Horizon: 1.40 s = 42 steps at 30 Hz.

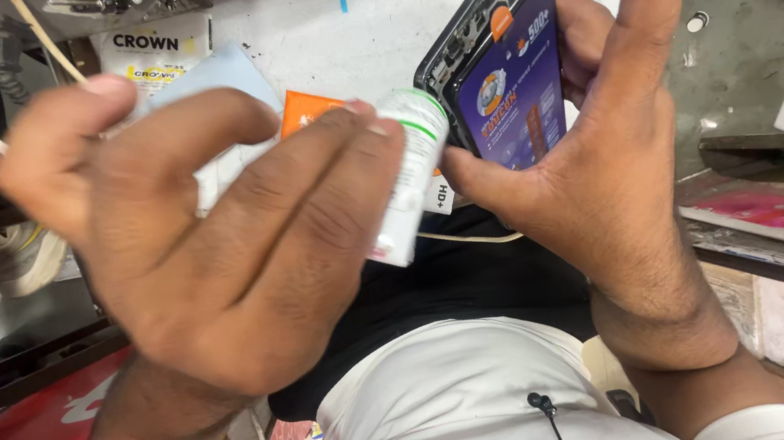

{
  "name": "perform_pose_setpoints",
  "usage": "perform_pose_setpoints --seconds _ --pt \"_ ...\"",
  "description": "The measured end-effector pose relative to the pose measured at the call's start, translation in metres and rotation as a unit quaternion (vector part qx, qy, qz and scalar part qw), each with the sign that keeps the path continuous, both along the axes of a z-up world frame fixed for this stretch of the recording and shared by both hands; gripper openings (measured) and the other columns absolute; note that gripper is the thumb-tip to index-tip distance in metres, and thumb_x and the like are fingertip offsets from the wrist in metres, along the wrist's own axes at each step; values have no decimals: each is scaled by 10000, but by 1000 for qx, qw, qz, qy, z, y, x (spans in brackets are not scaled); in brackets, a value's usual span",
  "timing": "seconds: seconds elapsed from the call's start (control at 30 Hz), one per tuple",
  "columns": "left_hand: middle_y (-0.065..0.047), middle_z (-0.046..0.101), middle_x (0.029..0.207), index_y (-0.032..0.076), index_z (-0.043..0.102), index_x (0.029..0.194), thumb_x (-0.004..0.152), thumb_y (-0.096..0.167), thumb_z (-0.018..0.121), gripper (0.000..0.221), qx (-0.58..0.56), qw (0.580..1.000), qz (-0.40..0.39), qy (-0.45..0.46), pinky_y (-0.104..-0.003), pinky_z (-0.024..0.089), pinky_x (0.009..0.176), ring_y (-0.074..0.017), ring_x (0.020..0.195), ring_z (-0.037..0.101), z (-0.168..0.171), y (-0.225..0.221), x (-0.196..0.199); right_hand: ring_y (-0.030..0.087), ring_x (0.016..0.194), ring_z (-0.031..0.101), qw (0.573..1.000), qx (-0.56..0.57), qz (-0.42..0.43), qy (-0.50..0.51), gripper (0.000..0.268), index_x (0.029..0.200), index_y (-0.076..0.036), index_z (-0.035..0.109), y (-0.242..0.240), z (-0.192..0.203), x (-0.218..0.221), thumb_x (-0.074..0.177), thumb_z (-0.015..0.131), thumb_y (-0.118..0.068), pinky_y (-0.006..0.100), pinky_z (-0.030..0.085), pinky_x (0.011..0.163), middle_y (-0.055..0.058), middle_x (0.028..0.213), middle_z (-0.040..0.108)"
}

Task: The person applies adhesive from a tube along the edges of a smartphone's screen assembly. They then press the screen onto the phone body, wipe excess adhesive with a cloth, and secure the assembly with rubber bands.

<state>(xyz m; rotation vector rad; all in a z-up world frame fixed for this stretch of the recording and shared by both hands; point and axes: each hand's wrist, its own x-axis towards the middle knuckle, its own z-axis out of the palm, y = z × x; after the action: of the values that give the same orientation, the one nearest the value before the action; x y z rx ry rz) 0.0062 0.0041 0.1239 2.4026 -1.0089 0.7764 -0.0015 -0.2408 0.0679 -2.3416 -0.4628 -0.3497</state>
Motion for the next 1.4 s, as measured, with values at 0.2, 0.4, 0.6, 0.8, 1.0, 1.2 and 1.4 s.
perform_pose_setpoints --seconds 0.2,0.4,0.6,0.8,1.0,1.2,1.4 --pt "20 747 1138 76 772 1183 1032 88 685 175 22 999 33 20 -509 297 1045 -236 1021 596 9 -1 -3 236 1186 722 1000 21 5 12 1135 1533 -28 73 1 6 3 895 1009 -91 316 639 1038 216 1339 605" --pt "24 755 1100 85 776 1174 1012 78 724 170 15 1000 19 5 -511 310 1001 -220 973 598 4 -8 -3 252 1163 734 1000 3 -6 3 1058 1486 13 155 2 11 8 882 1012 -131 322 642 1009 231 1295 616" --pt "25 750 1080 101 771 1179 1001 86 709 189 33 999 36 22 -518 306 1015 -218 985 603 1 -7 -7 224 1143 739 1000 9 -13 9 1085 1506 17 124 0 9 7 900 1004 -172 312 631 1002 195 1297 636" --pt "22 760 1062 94 773 1170 1003 84 757 168 30 999 26 25 -520 307 1010 -213 985 608 -5 -11 -8 208 1117 748 1000 3 -21 12 1092 1525 -16 91 -1 10 8 893 971 -152 307 632 981 170 1290 645" --pt "25 765 1070 106 777 1181 990 90 734 196 35 999 27 28 -509 298 1020 -206 1001 596 -6 -12 -7 199 1105 754 999 16 -29 18 1123 1533 -47 63 1 9 9 908 987 -172 296 642 961 160 1296 648" --pt "17 770 1079 102 778 1166 986 148 718 195 32 998 50 37 -515 282 1016 -211 980 592 -3 -8 -7 216 1111 755 1000 -1 -20 9 1133 1536 -72 64 -2 10 9 873 979 -164 306 642 974 167 1302 645" --pt "23 773 1102 99 772 1185 994 120 722 198 46 998 27 33 -507 275 1023 -197 992 595 -10 -13 -10 214 1082 771 999 22 -22 24 1111 1521 -68 83 0 12 10 899 994 -200 306 652 936 156 1275 662"
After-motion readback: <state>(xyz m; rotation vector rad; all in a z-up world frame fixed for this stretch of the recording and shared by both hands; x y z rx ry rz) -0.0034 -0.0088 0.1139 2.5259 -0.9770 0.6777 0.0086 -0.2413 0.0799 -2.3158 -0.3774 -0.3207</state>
